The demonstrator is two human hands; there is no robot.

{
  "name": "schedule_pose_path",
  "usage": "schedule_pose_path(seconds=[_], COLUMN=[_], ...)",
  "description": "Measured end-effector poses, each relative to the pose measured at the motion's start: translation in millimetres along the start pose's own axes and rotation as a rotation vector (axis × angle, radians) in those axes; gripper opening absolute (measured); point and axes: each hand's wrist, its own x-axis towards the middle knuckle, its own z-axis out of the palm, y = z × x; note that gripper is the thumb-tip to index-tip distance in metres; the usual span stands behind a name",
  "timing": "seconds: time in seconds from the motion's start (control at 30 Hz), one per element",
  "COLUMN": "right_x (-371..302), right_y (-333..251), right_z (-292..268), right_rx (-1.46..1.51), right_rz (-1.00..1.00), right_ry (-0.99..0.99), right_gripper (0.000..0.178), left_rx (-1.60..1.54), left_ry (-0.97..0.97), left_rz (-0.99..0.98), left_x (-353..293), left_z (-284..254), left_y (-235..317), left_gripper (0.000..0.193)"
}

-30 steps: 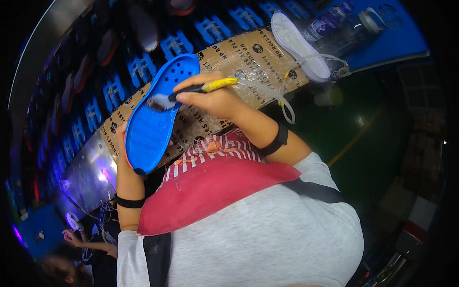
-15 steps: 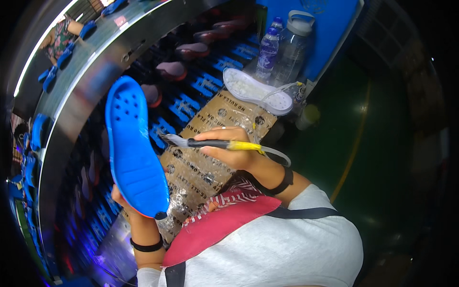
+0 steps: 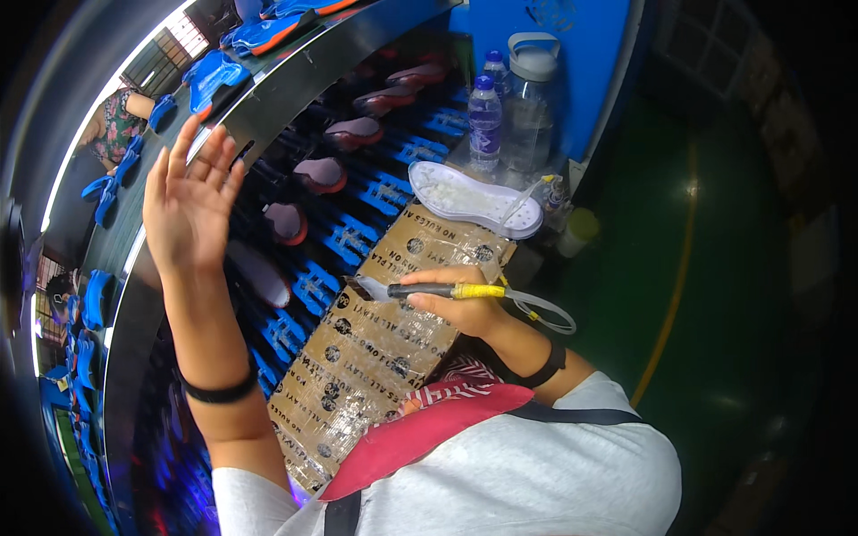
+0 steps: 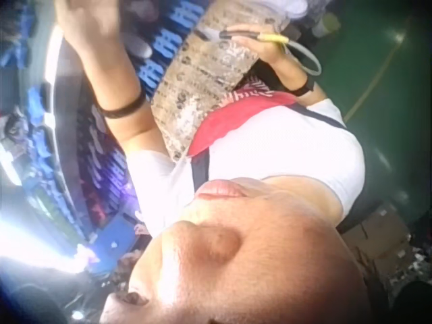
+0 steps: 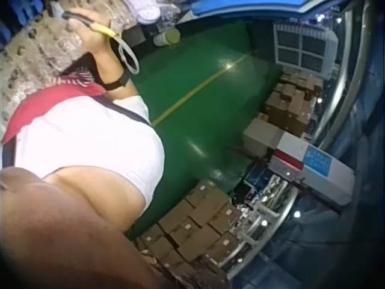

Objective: The person is using a brush tool with a connected hose to apply adhesive to the edges of blue shoe soles at a manufacturing station.

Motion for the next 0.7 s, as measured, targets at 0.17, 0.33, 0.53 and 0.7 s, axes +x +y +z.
schedule_pose_path(seconds=[0.17,0.33,0.53,0.7], right_x=[10.6,7.7,3.4,2.7], right_y=[-3.0,-6.3,-4.1,-9.9], right_z=[7.0,26.4,28.4,38.9], right_rx=[0.018,0.027,-0.014,0.063], right_rz=[0.069,0.151,0.147,0.208], right_ry=[-0.047,-0.111,-0.119,-0.124], right_gripper=[0.026,0.026,0.026,0.027], left_rx=[-0.284,-0.524,-0.707,-0.707], left_ry=[-0.546,-0.858,-1.177,-1.189], left_rz=[0.175,0.308,0.285,0.285], left_x=[-103.2,-144.7,-176.9,-186.3], left_z=[38.6,-1.4,-12.5,-13.7], left_y=[50.0,90.4,100.2,99.9], left_gripper=[0.019,0.013,0.019,0.018])
